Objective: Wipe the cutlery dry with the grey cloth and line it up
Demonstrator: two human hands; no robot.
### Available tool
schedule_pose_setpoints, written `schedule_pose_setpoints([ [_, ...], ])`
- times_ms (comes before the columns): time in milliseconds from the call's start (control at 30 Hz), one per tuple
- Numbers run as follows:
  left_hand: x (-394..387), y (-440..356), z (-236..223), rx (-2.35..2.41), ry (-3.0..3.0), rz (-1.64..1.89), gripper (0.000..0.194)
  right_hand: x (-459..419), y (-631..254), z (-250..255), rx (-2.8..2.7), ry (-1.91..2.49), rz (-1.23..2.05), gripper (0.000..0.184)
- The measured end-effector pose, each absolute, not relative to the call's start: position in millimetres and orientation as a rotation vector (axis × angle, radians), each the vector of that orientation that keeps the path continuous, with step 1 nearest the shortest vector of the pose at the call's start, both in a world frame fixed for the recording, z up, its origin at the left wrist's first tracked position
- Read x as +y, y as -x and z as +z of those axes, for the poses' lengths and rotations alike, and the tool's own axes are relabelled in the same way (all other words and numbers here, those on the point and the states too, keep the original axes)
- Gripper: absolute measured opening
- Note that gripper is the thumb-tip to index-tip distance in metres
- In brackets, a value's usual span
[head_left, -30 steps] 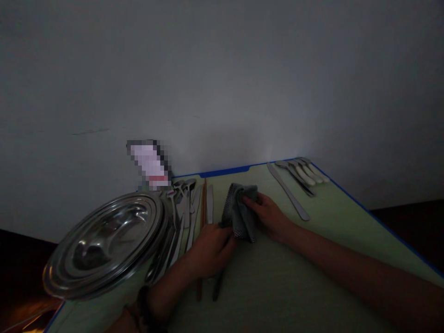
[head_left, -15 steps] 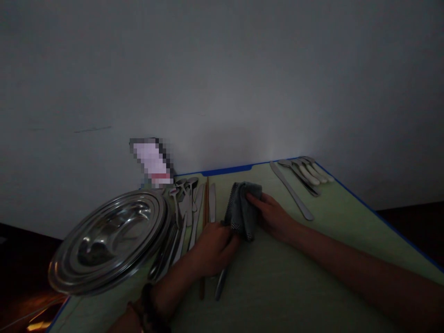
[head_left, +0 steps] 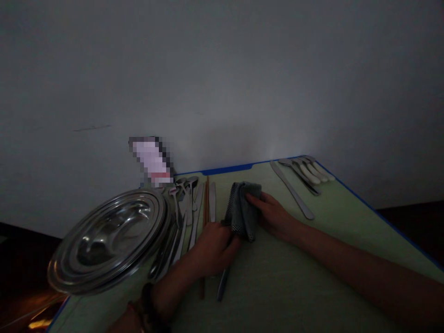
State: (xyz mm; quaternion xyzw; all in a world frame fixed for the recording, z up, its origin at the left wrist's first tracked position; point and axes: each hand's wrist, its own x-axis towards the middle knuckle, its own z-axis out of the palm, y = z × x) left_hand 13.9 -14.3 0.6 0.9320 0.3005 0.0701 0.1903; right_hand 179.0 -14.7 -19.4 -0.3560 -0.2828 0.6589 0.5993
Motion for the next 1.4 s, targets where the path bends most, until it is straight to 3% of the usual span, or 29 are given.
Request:
schedule_pose_setpoints([
  [600,-16,-13,8,0.828,-2.491,0.195,0.035,-9,-179,-17,-0.404,0.769,1.511,0.010],
  [833,-17,-8,11,0.679,-2.512,0.152,0.020,-5,-183,-13,-0.307,0.690,1.652,0.016],
  [1100,-16,-9,6,0.803,-2.356,0.223,0.040,-2,-189,-18,-0.346,0.691,1.642,0.018],
  [1267,-18,-8,8,0.722,-2.458,0.225,0.023,3,-193,-21,-0.387,0.678,1.659,0.023],
  [1400,-19,-11,10,0.781,-2.479,0.186,0.026,-1,-191,-19,-0.375,0.681,1.608,0.016],
])
